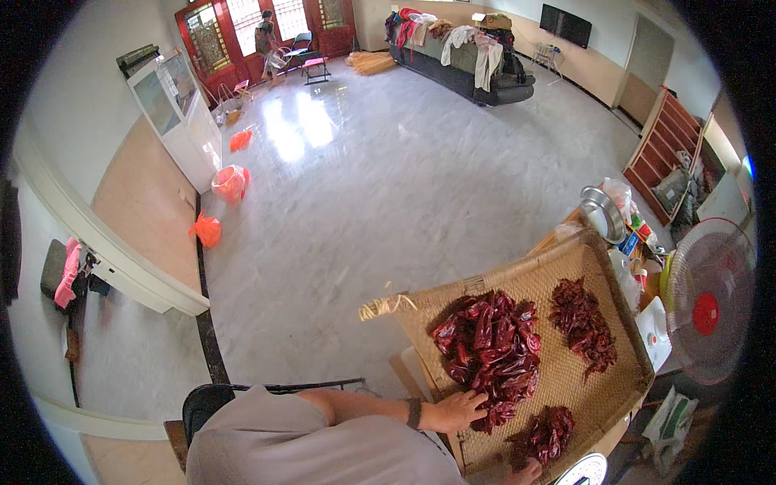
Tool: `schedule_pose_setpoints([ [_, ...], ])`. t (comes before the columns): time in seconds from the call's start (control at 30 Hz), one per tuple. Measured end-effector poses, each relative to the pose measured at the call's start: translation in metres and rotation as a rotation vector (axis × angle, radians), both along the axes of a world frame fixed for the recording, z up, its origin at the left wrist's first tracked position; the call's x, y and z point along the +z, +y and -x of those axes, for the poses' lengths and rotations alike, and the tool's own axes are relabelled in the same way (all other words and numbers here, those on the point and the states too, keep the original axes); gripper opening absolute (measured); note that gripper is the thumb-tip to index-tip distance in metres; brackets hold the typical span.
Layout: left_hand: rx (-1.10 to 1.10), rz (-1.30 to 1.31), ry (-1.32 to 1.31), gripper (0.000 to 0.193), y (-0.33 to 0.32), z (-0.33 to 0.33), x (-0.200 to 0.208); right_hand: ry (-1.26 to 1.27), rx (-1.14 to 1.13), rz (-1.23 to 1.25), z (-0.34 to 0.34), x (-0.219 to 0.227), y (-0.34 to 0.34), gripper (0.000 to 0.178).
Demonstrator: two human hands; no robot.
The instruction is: The person sorts dried red peppers by hand on a large woven tray, separating them into smaller piles.
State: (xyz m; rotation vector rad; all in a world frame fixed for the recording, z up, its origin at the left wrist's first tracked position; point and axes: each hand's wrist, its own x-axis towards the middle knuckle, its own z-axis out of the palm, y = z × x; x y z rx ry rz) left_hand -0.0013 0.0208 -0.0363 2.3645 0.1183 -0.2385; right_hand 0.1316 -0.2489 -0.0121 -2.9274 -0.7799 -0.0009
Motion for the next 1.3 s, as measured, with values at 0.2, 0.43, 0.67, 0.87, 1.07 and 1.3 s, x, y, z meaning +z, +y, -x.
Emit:
schedule_pose_setpoints([
  [0.2,-0.011,0.057,0.007,0.056,0.003,0.001,-0.002,0.192,-0.024,-0.249,-0.001,-0.008,0.001,0.049],
  [0.43,0.148,0.130,-0.127,0.040,-0.006,-0.006,-0.028,0.401,-0.137,-0.566,-0.017,-0.029,0.056,0.043],
  [0.67,0.320,0.061,-0.417,0.026,-0.023,0.001,-0.026,0.463,0.099,-0.217,0.000,0.007,0.117,0.036],
  [0.87,0.506,0.116,-0.455,0.028,-0.031,-0.002,-0.007,0.473,0.299,-0.501,0.010,0.026,0.139,0.043],
  [1.07,0.457,0.031,-0.420,0.035,-0.039,-0.009,-0.004,0.625,0.278,-0.576,0.010,0.034,0.143,0.048],
  [1.3,0.021,-0.219,-0.475,0.026,-0.039,-0.023,-0.017,0.208,0.249,-0.153,-0.015,-0.006,0.088,0.037],
])
